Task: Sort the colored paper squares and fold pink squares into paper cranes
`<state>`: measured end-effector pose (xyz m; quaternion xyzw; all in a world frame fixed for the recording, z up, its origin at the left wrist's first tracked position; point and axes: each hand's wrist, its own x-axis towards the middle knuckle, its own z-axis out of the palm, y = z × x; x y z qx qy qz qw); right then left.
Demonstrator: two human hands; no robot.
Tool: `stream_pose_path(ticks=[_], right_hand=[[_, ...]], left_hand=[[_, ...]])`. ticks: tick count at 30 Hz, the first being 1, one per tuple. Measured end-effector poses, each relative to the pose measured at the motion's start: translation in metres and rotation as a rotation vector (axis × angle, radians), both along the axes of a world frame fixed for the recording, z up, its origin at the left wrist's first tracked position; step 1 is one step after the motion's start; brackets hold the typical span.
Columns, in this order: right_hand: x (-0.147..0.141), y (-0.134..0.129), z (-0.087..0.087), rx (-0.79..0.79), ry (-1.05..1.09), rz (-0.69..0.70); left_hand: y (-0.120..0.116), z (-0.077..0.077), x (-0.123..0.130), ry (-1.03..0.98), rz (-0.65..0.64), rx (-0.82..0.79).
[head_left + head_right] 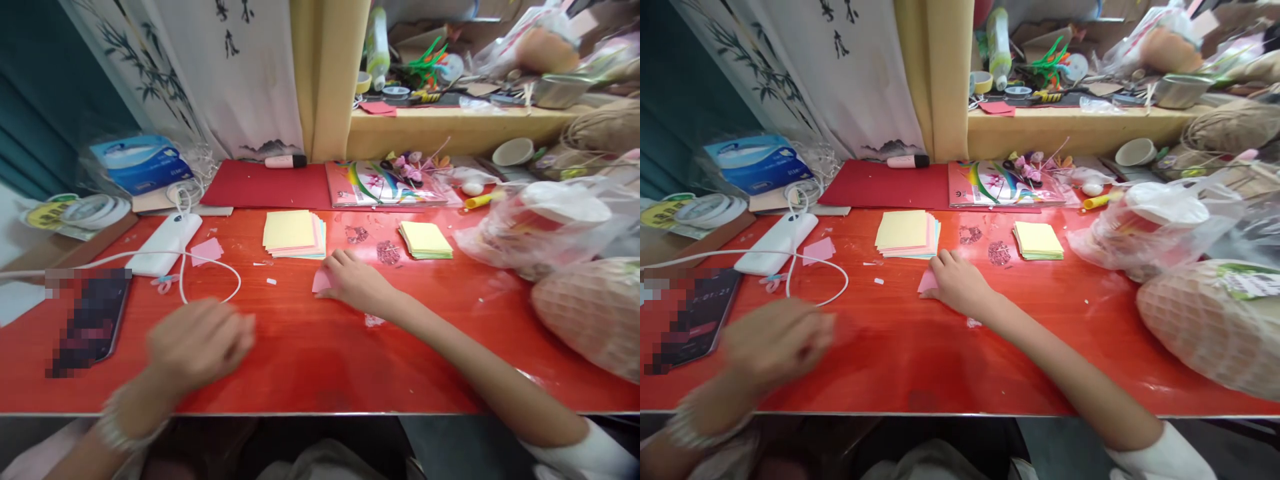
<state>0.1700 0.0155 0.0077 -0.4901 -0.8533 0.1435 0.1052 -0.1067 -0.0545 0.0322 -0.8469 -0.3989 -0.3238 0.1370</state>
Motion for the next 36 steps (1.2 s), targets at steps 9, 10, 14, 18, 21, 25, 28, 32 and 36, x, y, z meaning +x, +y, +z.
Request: stream_pose_path(ticks=[9,10,14,18,21,25,28,32,36], right_hand=[[-0.006,-0.004,-0.015,-0.113,0.422,-0.038],[-0.005,-0.005,-0.015,-0.132,0.466,-0.038],[-0.001,-0.009,-0.013,-0.205,0.633,-0.022],[-0.003,-0.013,-0.01,-0.394,0.931,-0.027],[-0.007,-0.016,-0.011,-0.522,1.127,-0.068],[-0.01,-0.016,-0.013,-0.596,1.316,-0.155],[-0.01,-0.014,-0.016,-0.674,1.431,-0.185],[-0.008,-0.012,-0.018,-0.711,1.435,-0.193],[-0.006,-0.013,-0.016,-0.657,1.357,-0.131]], left_hand=[[0.065,-0.029,0.098,-0.251,-0.115,-0.956],[0.065,-0.029,0.094,-0.272,-0.136,-0.992],[0.061,-0.026,0.084,-0.39,-0.15,-1.108],[0.062,-0.026,0.084,-0.468,-0.185,-1.158],[0.064,-0.028,0.083,-0.51,-0.2,-1.173],[0.063,-0.029,0.08,-0.505,-0.249,-1.235],[0.063,-0.027,0.079,-0.495,-0.276,-1.26],[0.064,-0.028,0.079,-0.594,-0.298,-1.266],[0.066,-0.031,0.08,-0.617,-0.208,-1.24]])
